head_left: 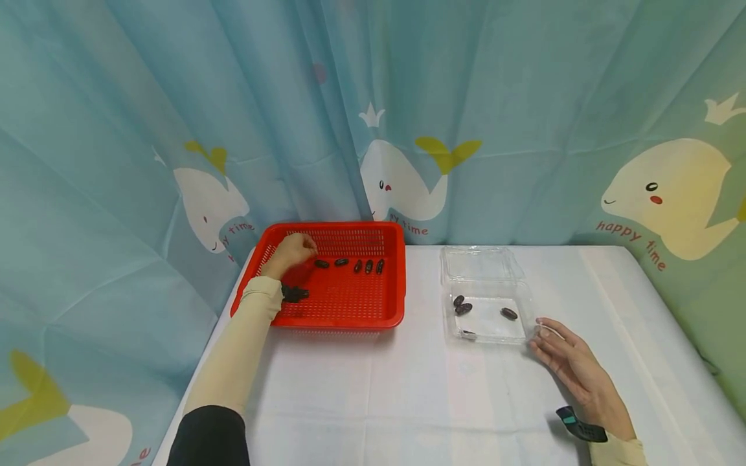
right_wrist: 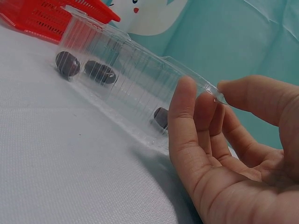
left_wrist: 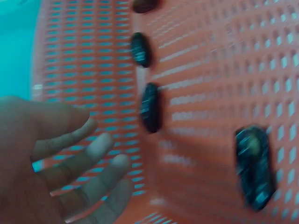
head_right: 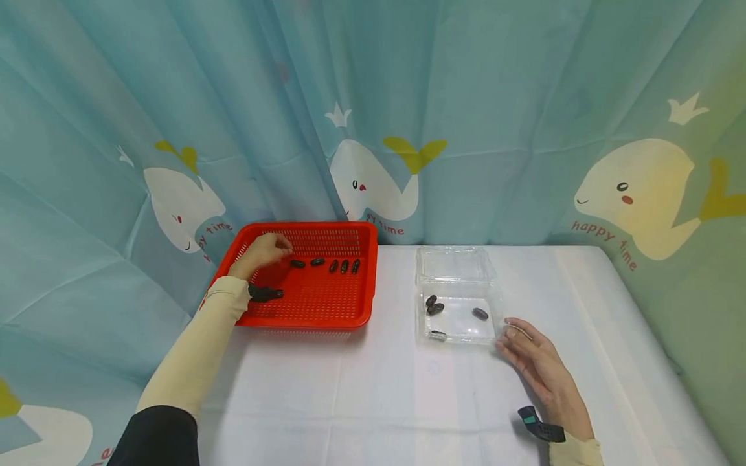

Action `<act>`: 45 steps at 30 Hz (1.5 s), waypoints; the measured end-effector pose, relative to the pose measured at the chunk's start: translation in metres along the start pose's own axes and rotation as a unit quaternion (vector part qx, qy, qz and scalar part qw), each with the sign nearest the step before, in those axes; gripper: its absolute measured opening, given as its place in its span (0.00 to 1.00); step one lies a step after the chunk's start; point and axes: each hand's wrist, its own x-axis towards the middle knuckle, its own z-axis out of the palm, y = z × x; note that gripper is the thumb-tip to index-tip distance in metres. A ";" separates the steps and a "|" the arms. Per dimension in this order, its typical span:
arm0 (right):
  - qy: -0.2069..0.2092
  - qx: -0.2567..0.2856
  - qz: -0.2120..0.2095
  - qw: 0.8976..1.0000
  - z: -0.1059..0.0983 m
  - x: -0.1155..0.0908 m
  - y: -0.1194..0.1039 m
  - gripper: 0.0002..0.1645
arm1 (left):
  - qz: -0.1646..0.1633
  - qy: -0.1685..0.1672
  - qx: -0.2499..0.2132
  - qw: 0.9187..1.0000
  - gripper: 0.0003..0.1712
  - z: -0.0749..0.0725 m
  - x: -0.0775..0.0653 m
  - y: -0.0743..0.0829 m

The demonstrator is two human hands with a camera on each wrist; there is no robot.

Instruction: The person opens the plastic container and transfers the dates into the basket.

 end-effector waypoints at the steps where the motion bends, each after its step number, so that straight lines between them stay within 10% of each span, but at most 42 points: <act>1: 0.001 0.000 0.000 1.000 0.000 0.000 0.000 0.19 | 0.009 0.002 0.014 1.000 0.14 -0.003 -0.002 0.002; 17: 0.009 -0.003 0.008 1.000 0.000 0.000 0.000 0.18 | 0.093 0.050 0.076 0.992 0.19 -0.010 -0.050 0.037; 45: 0.019 -0.013 0.014 1.000 0.002 0.000 -0.002 0.17 | 0.225 0.065 0.085 0.969 0.16 0.055 -0.104 0.114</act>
